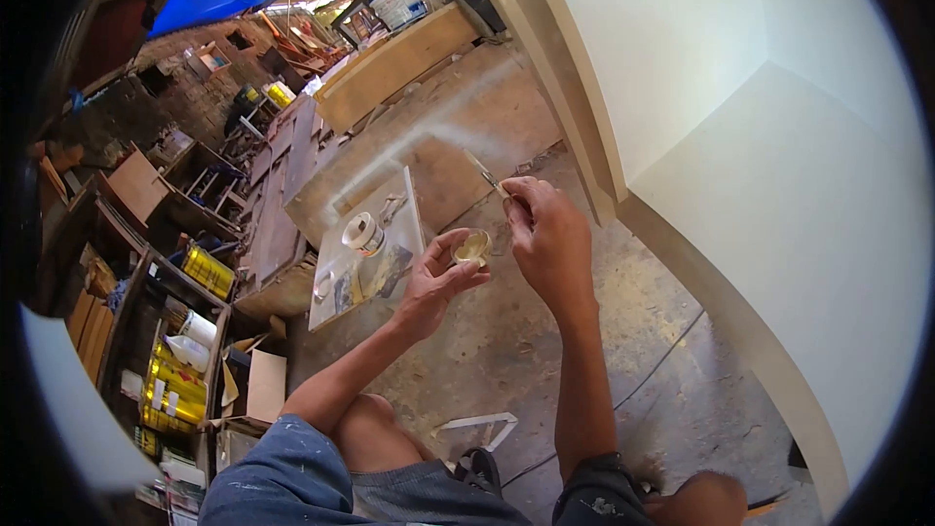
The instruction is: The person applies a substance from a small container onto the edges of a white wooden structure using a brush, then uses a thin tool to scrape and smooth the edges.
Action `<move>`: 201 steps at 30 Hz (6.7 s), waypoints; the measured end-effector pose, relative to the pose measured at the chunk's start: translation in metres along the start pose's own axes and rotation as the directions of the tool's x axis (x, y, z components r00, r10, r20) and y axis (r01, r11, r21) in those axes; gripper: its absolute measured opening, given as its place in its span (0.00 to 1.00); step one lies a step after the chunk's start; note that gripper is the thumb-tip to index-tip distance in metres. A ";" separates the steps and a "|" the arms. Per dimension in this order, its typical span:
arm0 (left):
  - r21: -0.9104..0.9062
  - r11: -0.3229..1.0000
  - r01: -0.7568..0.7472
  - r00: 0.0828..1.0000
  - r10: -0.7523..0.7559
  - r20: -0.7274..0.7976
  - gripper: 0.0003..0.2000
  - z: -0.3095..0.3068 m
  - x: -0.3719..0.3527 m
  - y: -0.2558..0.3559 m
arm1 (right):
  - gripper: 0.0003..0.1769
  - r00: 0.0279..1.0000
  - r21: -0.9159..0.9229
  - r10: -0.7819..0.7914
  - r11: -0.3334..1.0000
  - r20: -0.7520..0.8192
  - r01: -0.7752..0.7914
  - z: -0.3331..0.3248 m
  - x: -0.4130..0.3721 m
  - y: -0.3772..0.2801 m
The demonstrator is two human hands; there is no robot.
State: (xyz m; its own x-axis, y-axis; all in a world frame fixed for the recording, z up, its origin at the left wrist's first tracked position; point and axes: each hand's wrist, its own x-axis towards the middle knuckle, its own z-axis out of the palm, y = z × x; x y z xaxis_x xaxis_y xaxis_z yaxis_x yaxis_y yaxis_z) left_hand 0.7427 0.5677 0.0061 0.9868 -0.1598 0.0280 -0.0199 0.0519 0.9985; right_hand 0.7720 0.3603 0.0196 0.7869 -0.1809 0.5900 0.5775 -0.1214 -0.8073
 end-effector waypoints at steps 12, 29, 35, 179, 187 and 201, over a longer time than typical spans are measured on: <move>-0.035 0.999 -0.015 1.000 0.016 0.027 0.33 0.019 0.011 -0.006 | 0.09 0.976 0.122 -0.086 0.991 0.202 0.062 -0.001 0.011 -0.035; 0.194 0.970 -0.145 0.967 0.181 -0.182 0.33 0.020 0.044 0.000 | 0.10 0.893 0.281 -0.276 0.943 0.357 0.179 0.002 0.059 -0.078; 0.186 0.974 -0.131 0.962 0.170 -0.215 0.34 0.026 0.037 0.041 | 0.11 0.867 0.403 -0.298 0.907 0.399 0.126 -0.010 0.064 -0.093; -0.208 0.977 -0.037 0.919 -0.049 -0.390 0.27 0.069 -0.146 0.008 | 0.11 0.928 0.685 0.353 0.706 -0.119 -0.180 -0.005 0.086 -0.084; -0.199 0.980 -0.026 0.914 -0.058 -0.401 0.26 0.069 -0.149 0.010 | 0.10 0.925 0.695 0.350 0.702 -0.148 -0.154 0.001 0.092 -0.082; -0.216 0.976 -0.029 0.913 -0.062 -0.402 0.26 0.066 -0.152 0.009 | 0.12 0.933 0.686 0.336 0.710 -0.127 -0.162 0.003 0.097 -0.084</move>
State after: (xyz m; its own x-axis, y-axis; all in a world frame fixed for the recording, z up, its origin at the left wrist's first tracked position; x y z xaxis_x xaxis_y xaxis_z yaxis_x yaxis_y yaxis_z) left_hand 0.5824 0.5277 0.0143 0.9673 0.2476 -0.0553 -0.0136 0.2683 0.9632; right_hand 0.8004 0.3561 0.1446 0.9008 -0.3337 0.2779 0.4313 0.6125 -0.6624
